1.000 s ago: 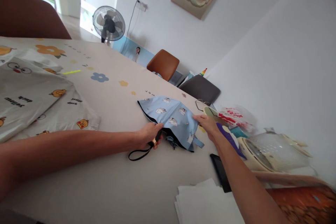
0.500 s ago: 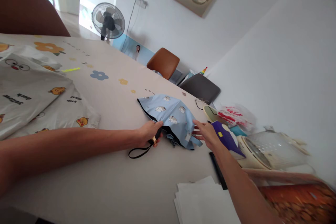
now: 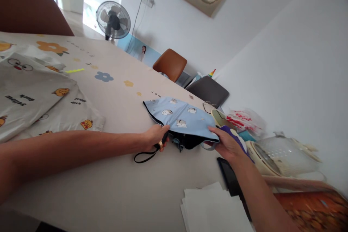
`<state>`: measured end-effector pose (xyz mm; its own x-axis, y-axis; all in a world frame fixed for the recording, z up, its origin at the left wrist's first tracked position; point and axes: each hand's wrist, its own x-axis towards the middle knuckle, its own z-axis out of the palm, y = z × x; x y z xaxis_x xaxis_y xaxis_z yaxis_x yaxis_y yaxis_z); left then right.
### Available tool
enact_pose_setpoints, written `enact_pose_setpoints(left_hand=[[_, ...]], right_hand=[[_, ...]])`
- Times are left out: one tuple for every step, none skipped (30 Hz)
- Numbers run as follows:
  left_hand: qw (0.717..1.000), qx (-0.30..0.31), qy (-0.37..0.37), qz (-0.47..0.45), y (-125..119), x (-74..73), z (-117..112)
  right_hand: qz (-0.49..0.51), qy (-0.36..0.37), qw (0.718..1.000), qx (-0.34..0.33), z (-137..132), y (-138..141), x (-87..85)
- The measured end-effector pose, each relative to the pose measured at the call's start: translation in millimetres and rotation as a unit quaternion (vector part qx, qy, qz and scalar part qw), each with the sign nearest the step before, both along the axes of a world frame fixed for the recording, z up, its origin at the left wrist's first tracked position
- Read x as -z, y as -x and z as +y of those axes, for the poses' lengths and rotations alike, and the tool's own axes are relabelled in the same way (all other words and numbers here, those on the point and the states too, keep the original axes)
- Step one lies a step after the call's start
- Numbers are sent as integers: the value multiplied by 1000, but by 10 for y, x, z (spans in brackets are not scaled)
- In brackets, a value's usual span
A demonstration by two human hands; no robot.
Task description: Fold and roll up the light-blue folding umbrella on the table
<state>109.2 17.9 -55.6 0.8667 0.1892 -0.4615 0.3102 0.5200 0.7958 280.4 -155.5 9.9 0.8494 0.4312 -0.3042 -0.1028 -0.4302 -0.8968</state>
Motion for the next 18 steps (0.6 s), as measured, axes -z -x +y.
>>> enact_pose_setpoints(left_hand=[[1000, 2, -1, 3, 3, -7, -1], [1000, 2, -3, 4, 5, -10, -2], [1000, 2, -4, 1, 5, -8, -4], [1000, 2, -6, -4, 2, 0, -5], [1000, 2, -8, -9, -2, 12, -6], [1000, 1, -10, -14, -7, 28, -6], [1000, 2, -13, -17, -12, 45, -5], [1000, 3, -15, -19, -18, 60, -4], [1000, 4, -14, -18, -22, 72, -1], [1000, 5, -12, -18, -25, 79, 3], [1000, 5, -6, -20, -27, 78, 8], [1000, 1, 5, -23, -27, 72, 14], [999, -4, 22, -25, -26, 60, 21], [999, -10, 43, -24, -25, 45, 28], [998, -17, 65, -20, -23, 28, 36], [996, -22, 85, -16, -22, 12, 43], [994, -24, 102, -12, -21, -2, 50], [993, -23, 112, -11, -21, -12, 56]], right_hand=[[-12, -15, 1000, 5, 12, 11, -51], [-23, -27, 999, 4, 34, 29, -98], [-33, -39, 999, 0, 68, 52, -143], [-40, -51, 998, -4, 113, 78, -187], [-44, -63, 997, -3, 170, 108, -233], [-47, -80, 996, 3, 240, 139, -282], [-41, -97, 994, 12, 322, 172, -334], [-32, -115, 993, 19, 416, 204, -386], [-21, -136, 990, 10, 523, 236, -436], [-6, -153, 988, -4, 640, 268, -480], [7, -161, 987, -18, 766, 300, -515], [14, -169, 985, -35, 897, 331, -538], [7, -179, 983, -45, 1031, 360, -550], [-4, -185, 981, -58, 1161, 388, -553], [-10, -185, 979, -86, 1282, 413, -550], [-18, -185, 975, -123, 1390, 433, -548], [-25, -189, 967, -168, 1478, 446, -551], [-40, -199, 959, -197, 1544, 450, -562]])
